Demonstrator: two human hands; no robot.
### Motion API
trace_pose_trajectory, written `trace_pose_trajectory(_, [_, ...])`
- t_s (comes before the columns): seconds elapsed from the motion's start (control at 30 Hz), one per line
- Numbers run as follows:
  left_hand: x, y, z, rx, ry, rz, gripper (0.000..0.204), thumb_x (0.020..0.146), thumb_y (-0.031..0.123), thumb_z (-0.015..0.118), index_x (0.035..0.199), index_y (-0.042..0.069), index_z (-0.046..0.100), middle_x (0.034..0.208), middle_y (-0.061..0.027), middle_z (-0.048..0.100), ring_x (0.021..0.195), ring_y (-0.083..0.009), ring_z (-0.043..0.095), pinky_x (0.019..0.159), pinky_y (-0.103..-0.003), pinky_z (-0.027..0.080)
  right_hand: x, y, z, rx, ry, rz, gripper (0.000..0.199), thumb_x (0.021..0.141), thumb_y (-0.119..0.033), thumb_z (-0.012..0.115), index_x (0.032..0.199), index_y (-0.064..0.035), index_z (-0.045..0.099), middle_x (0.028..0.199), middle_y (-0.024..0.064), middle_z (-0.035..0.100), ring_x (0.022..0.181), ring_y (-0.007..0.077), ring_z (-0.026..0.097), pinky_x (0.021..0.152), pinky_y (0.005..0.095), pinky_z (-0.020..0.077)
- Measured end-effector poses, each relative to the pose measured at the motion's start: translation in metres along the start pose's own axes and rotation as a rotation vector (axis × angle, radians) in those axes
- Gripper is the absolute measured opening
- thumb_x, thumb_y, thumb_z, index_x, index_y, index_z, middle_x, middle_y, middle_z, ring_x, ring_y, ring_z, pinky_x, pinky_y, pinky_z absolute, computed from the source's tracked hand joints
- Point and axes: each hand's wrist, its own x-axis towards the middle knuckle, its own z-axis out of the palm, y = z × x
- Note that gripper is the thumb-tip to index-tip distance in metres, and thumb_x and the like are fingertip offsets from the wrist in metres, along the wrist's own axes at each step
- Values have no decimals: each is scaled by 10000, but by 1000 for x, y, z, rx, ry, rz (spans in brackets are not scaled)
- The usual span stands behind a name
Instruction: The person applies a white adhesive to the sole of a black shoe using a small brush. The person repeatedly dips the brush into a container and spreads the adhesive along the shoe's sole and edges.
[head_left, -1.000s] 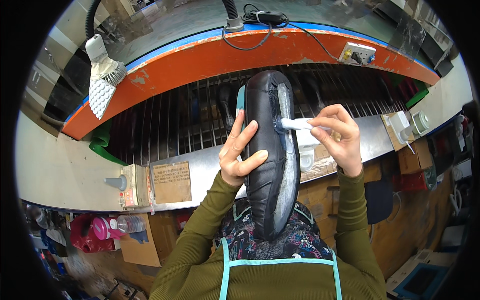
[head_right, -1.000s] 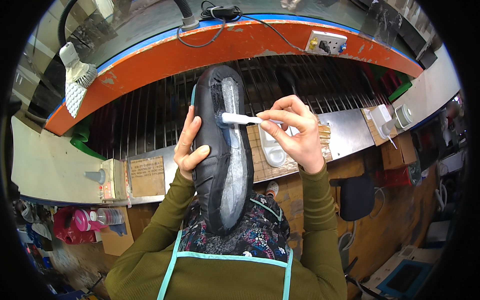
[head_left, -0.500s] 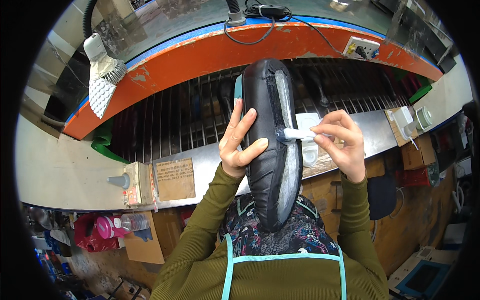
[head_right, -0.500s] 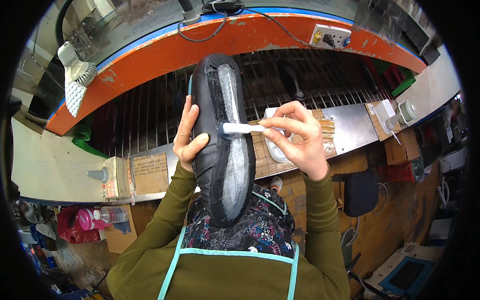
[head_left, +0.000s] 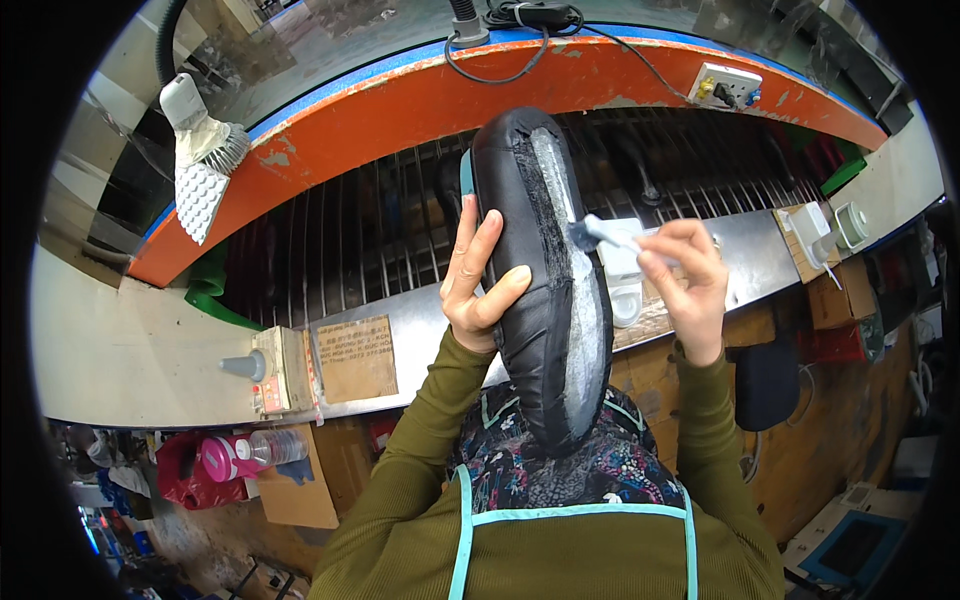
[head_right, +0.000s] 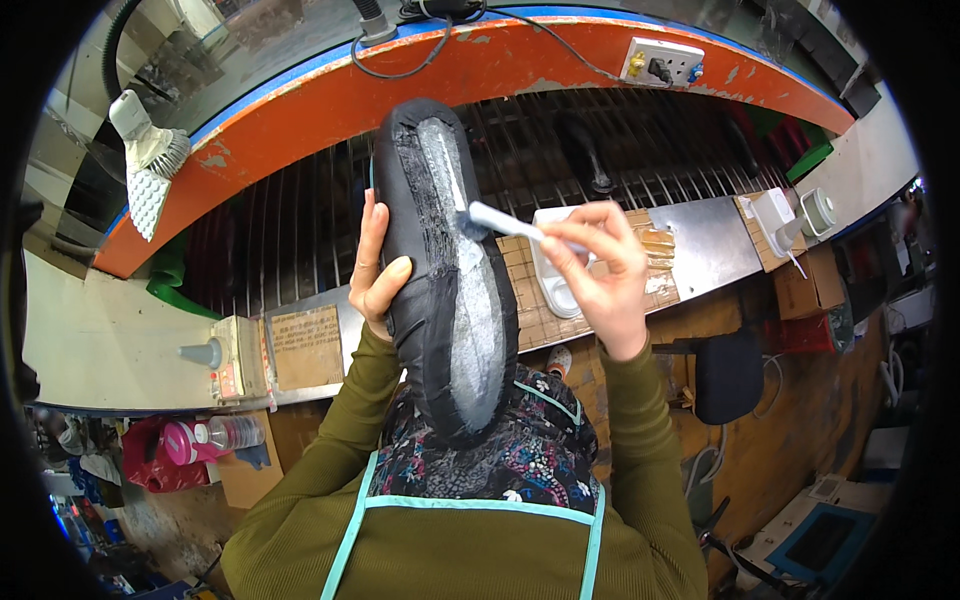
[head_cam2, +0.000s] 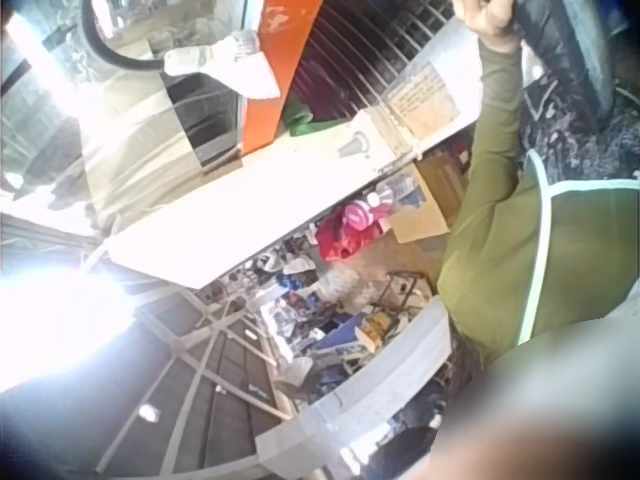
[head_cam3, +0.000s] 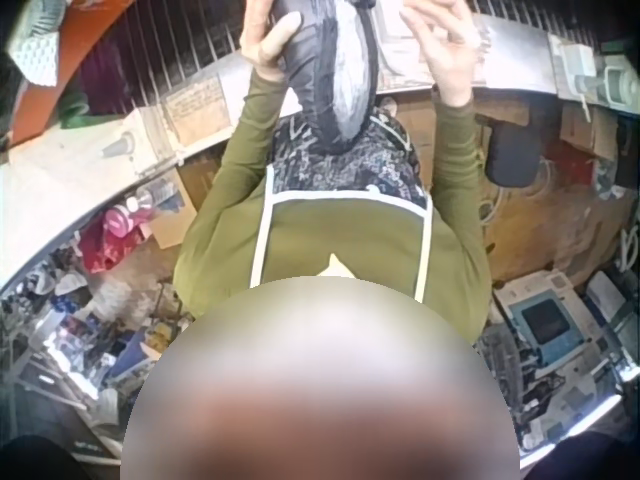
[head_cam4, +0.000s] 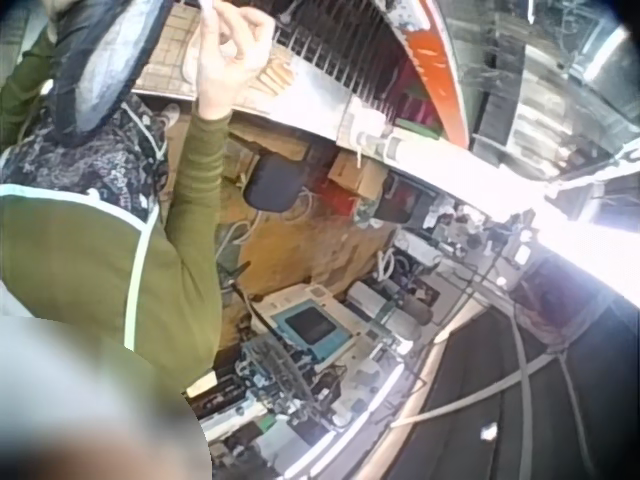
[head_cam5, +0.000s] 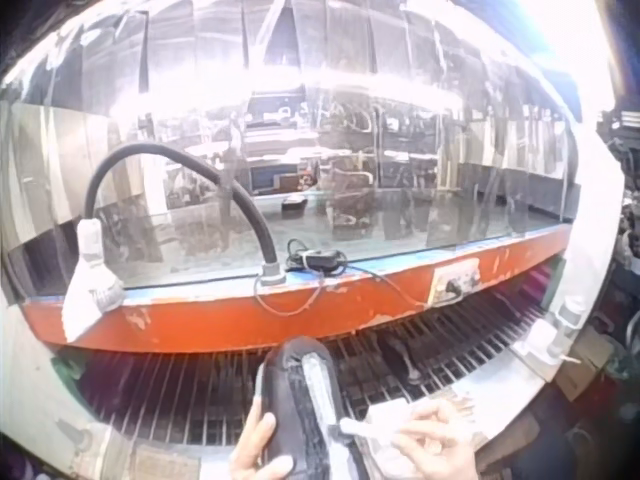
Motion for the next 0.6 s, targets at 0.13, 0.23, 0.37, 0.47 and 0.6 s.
trace_pose_trajectory(0.13, [-11, -1, 0, 148, 26, 12, 350, 746, 103, 734, 1051, 211, 600, 1333, -201, 519, 1234, -515, 453, 973, -498, 498, -39, -4, 9, 194, -51, 299, 153, 829, -39, 694, 971, 7, 723, 856, 43, 562, 802, 120, 536, 684, 240, 431])
trace_pose_trajectory(0.23, [-19, -1, -1, 249, 33, 3, 387, 734, 108, 748, 1070, 221, 593, 1334, -196, 519, 1226, -520, 459, 980, -511, 490, -63, -11, 7, 311, -88, 432, 148, 829, -53, 698, 957, 16, 726, 873, 49, 574, 805, 121, 537, 697, 245, 438])
trace_pose_trajectory(0.37, [-25, -2, -2, 281, 9, -4, 417, 719, 110, 759, 1082, 226, 589, 1345, -182, 515, 1221, -527, 458, 982, -536, 481, -73, -13, 16, 226, -40, 367, 151, 820, -48, 710, 962, 0, 731, 881, 43, 570, 787, 114, 539, 680, 239, 441])
trace_pose_trajectory(0.47, [-27, -3, -2, 274, -5, -3, 421, 713, 112, 761, 1080, 230, 593, 1346, -178, 515, 1223, -526, 456, 983, -535, 480, -68, -13, 21, 137, -9, 337, 154, 815, -41, 715, 964, -11, 733, 888, 44, 569, 769, 103, 548, 641, 220, 441])
trace_pose_trajectory(0.6, [-28, -3, -1, 260, -6, 0, 404, 724, 109, 755, 1074, 233, 594, 1339, -179, 520, 1225, -522, 457, 984, -526, 484, -54, -12, 23, 9, 12, 229, 155, 813, -35, 716, 967, -25, 735, 899, 44, 565, 734, 90, 550, 572, 198, 433])
